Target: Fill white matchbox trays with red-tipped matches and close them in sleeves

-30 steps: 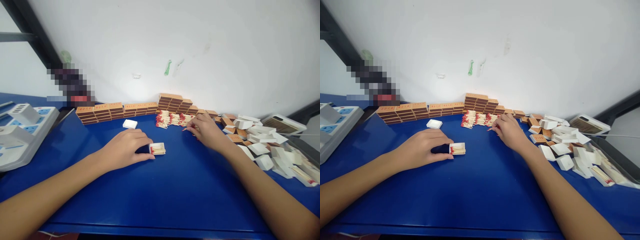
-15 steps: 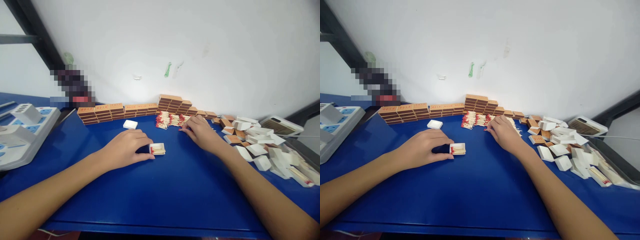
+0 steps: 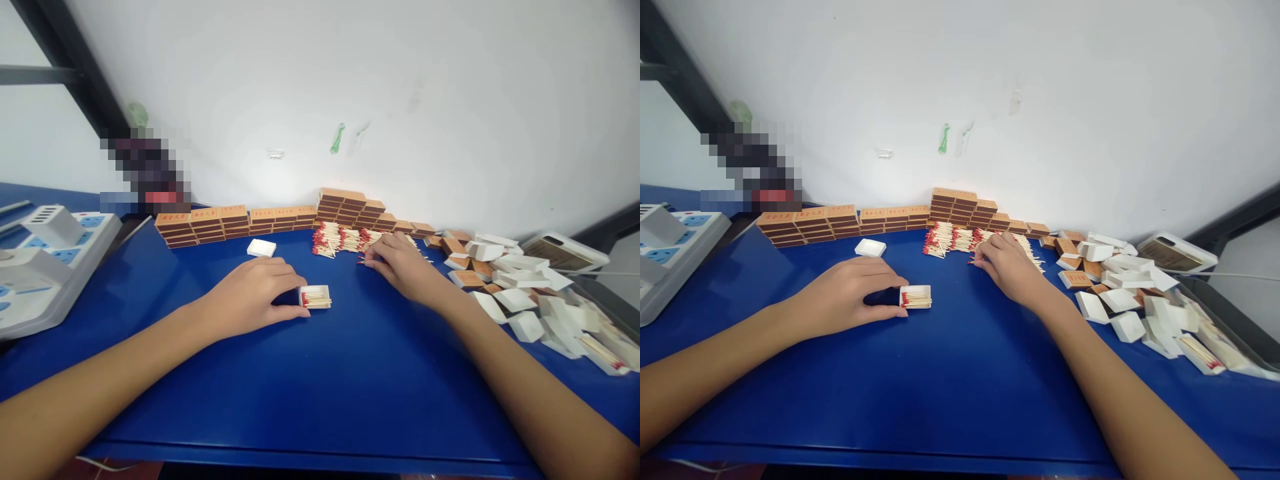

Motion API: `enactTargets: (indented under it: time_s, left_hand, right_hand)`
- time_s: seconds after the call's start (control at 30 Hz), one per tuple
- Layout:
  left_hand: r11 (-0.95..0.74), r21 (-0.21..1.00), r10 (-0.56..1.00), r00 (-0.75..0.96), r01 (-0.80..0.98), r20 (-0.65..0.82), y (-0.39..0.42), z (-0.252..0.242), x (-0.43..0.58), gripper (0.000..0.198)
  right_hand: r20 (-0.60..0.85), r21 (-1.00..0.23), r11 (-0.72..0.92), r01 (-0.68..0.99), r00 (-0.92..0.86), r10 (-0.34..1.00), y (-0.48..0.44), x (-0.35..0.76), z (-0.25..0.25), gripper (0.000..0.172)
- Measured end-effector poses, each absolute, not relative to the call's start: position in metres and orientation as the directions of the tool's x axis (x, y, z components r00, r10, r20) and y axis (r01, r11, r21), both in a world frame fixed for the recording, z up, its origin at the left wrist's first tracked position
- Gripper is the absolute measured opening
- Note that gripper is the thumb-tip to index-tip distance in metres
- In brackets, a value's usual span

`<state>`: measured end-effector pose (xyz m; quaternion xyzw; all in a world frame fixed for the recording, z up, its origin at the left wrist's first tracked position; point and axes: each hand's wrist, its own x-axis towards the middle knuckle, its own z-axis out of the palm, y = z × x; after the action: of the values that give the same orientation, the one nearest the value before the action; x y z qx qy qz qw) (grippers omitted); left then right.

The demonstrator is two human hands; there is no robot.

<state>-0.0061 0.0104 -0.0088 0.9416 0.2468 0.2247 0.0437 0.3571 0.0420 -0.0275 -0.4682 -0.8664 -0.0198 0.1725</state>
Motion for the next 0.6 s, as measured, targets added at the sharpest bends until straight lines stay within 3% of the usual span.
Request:
enactTargets:
  time_s: [0.43,0.6]
  left_hand:
    - [-0.870,0.205,0.493,0.784,0.449,0.377,0.011,-0.008,-0.006,0.035]
    - [-0.860,0.223,0.510,0.779,0.459,0.365,0.011,-0.007,-0.005,0.036]
  right_hand:
    - [0.264,-0.170,0.538,0.826,-0.488,0.832,0.040,0.352,-0.021,0.020]
    - [0.352,-0.261,0.571,0.778,-0.474,0.807,0.015,0.320,-0.009,0.016]
